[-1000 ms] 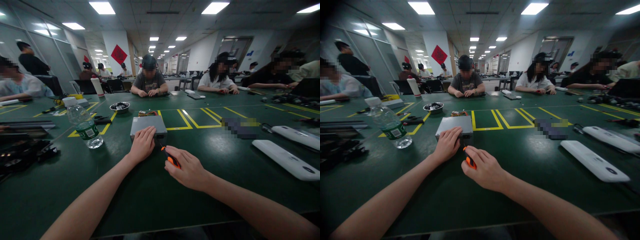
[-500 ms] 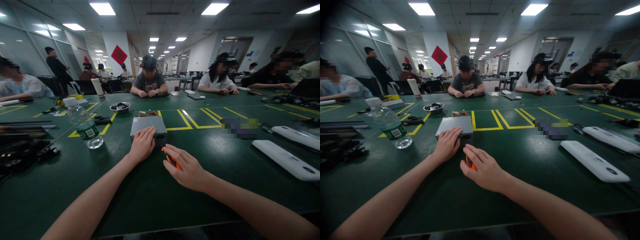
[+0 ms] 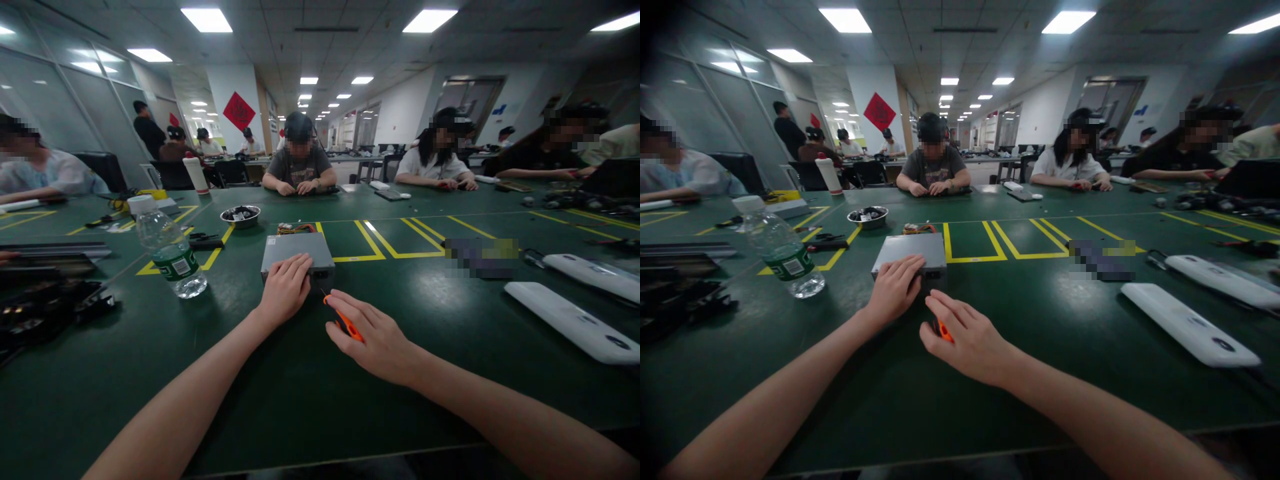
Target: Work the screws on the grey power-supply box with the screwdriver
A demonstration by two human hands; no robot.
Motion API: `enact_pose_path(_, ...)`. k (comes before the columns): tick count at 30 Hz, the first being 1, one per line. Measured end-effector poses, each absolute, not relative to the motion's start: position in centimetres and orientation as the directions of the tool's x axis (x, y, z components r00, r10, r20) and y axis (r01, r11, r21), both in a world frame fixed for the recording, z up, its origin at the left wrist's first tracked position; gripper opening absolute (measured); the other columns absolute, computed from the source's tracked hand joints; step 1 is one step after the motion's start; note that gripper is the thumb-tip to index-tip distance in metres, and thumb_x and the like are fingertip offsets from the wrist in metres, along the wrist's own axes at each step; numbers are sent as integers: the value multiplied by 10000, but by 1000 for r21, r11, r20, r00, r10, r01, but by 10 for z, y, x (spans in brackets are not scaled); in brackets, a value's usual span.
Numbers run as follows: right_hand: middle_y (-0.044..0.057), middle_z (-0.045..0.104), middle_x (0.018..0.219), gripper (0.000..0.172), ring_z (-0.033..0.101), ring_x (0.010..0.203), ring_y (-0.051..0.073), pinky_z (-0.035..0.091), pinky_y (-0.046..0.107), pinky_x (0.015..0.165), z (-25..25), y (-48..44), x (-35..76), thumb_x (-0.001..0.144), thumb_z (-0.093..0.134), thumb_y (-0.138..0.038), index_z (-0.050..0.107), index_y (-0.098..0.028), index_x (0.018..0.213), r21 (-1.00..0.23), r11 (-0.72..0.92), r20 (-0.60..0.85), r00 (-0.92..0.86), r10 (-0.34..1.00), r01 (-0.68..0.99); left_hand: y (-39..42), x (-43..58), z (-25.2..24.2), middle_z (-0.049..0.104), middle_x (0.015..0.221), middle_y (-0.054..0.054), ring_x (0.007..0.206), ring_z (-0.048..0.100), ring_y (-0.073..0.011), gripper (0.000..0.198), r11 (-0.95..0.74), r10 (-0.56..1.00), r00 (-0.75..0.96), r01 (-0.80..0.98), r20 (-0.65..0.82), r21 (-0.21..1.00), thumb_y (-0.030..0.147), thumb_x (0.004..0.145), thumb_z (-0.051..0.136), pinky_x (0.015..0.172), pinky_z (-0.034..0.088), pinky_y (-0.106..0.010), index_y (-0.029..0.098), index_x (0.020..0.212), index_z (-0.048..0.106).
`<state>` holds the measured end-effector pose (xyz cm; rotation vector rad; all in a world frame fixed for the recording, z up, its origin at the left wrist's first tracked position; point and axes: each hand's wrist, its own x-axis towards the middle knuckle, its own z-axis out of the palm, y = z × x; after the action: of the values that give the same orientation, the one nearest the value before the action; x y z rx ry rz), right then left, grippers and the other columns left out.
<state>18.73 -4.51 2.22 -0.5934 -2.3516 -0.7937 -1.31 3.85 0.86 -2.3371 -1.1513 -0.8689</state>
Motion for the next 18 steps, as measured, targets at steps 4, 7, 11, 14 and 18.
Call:
enact_pose_path(4, 191, 563, 1127, 237, 519, 1126, 229, 513, 261, 766, 20, -44, 190, 844, 467, -123, 461, -133, 1080, 397, 751, 641, -745, 184, 527, 38, -14, 9, 527, 1265, -90, 1170, 469, -215, 352, -589, 563, 474, 805, 677, -74, 193, 863, 397, 915, 354, -380, 159, 1205, 472)
enact_pose_path(7, 157, 600, 1076, 212, 600, 990, 183, 514, 224, 696, 19, -43, 193, 850, 484, -156, 472, -155, 1061, 393, 729, 670, -717, 191, 561, 38, -13, 9, 533, 1258, -87, 1165, 473, -215, 349, -590, 565, 468, 805, 679, -65, 192, 862, 397, 915, 353, -383, 163, 1201, 476)
enact_pose_path(11, 128, 625, 989, 127, 632, 864, 171, 521, 263, 707, 22, -44, 190, 839, 520, -209, 511, -161, 957, 366, 705, 678, -693, 246, 608, 38, -13, 10, 533, 1259, -79, 1169, 468, -208, 346, -586, 573, 463, 808, 676, -58, 200, 864, 403, 916, 353, -377, 161, 1200, 475)
enact_pose_path(14, 171, 570, 1101, 156, 543, 1087, 248, 505, 341, 810, 23, -46, 186, 834, 495, -174, 493, -160, 990, 363, 714, 662, -705, 254, 598, 38, -13, 11, 539, 1252, -80, 1159, 478, -207, 341, -582, 571, 460, 811, 680, -61, 202, 863, 408, 910, 356, -376, 163, 1193, 482)
enact_pose_path(18, 186, 559, 1116, 204, 533, 1108, 236, 519, 300, 772, 20, -48, 186, 852, 438, -134, 457, -147, 1055, 377, 744, 627, -743, 233, 552, 38, -13, 10, 535, 1256, -85, 1159, 478, -214, 342, -583, 568, 466, 810, 679, -69, 204, 866, 400, 906, 357, -378, 161, 1196, 480)
